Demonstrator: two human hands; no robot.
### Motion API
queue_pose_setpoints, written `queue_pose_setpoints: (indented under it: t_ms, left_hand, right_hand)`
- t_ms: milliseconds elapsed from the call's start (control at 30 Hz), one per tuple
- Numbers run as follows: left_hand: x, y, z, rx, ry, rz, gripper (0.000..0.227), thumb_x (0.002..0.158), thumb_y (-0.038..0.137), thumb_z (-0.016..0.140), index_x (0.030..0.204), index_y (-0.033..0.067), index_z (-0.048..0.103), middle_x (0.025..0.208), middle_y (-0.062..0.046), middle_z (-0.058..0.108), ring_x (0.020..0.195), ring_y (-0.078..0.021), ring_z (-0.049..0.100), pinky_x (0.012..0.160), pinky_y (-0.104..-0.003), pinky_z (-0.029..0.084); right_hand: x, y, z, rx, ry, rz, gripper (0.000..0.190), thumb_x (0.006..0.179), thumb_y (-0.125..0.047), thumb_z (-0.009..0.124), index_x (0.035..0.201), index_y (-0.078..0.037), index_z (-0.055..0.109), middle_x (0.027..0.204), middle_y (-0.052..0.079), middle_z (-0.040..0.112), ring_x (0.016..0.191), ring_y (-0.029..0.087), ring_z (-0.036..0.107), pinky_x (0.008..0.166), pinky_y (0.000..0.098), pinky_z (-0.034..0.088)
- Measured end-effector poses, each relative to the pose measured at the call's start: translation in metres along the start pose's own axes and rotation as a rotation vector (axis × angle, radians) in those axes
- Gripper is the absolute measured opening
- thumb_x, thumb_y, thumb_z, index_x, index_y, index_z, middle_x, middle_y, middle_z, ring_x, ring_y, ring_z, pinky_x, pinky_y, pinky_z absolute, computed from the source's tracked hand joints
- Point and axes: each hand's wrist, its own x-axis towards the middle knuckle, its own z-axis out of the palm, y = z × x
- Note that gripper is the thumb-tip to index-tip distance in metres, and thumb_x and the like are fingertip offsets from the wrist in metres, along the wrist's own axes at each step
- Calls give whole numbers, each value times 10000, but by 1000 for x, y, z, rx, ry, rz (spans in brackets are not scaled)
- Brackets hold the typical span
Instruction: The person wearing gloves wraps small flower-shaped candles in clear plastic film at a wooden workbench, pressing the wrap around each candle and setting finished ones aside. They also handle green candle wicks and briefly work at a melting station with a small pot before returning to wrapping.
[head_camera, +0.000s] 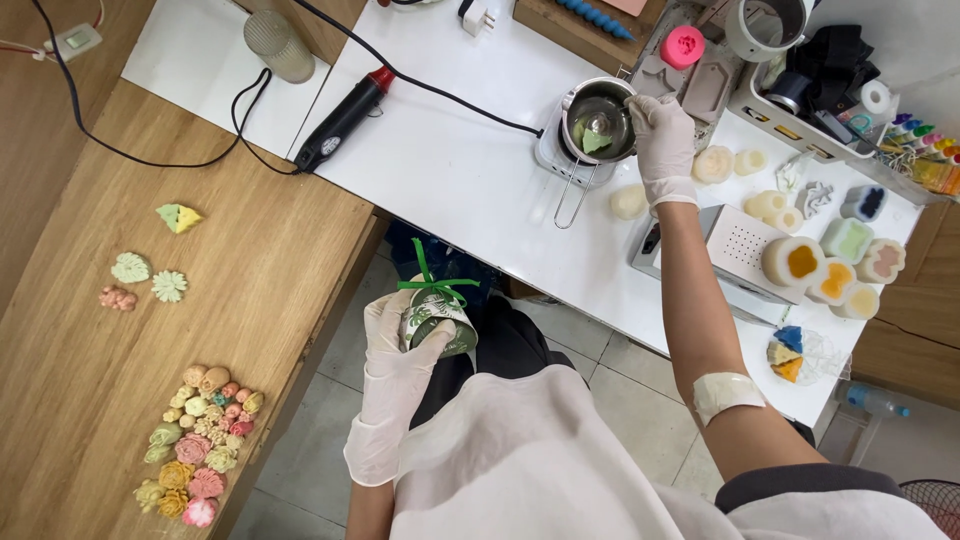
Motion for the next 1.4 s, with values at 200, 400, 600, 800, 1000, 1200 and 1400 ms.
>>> queue_pose_setpoints:
  t_ms: [200,400,600,800,1000,1200,1400]
  left_hand:
    - [0,2,-1,-3,-11,-14,571,801,76,798,1340,70,607,1277,-67,438,1123,-152,583,940,-272,566]
    - [0,1,2,20,-10,18,567,803,71,802,1334,54,604,1282,-73,443,1135,-158,580,945,-277,562]
    - [1,-3,6,-41,-39,-7,575,804,70,795,1340,42,588,1290,-71,428,1136,-155,575,953,-274,567]
    - [-2,-2,7,-60,-38,-5,566,809,64,797,1337,41,594,1286,-69,425,1136,-154,572,961,-275,567]
    - [-5,-4,9,-7,-7,11,556,809,53,799,1332,56,614,1291,-64,439,1134,-158,572,955,-283,545]
    - [-11,-7,13,-75,23,25,541,807,45,797,1316,58,613,1285,-61,437,1135,-152,582,957,-278,543]
    - [-21,-4,19,-76,70,32,546,811,31,797,1323,48,608,1272,-57,434,1132,-144,590,953,-272,555]
  right_hand:
    - [2,-3,-12,86,-92,65,113,1022,-140,740,1108,-79,778,875,145,634,775,288,646,725,385,516]
    - [-10,-7,-26,89,-78,22,126,1027,-138,743,1135,-85,779,894,118,654,800,256,652,738,360,525]
    - [-15,-27,-43,100,-54,-5,136,1021,-116,749,1151,-92,778,895,114,650,814,257,652,747,368,522]
    - [-18,-17,-38,20,37,-50,143,1035,-92,756,1176,-85,778,893,127,627,799,273,637,714,380,510]
    - [-23,-14,-30,-21,123,-67,169,1028,-81,760,1196,-92,779,904,116,646,790,266,646,704,376,515]
    - [-26,2,-10,-17,138,-95,222,1024,-91,751,1245,-112,766,921,119,656,804,271,659,715,380,529]
    - [-29,16,12,-98,54,-92,220,1024,-136,745,1240,-129,785,883,149,649,790,315,646,701,418,517]
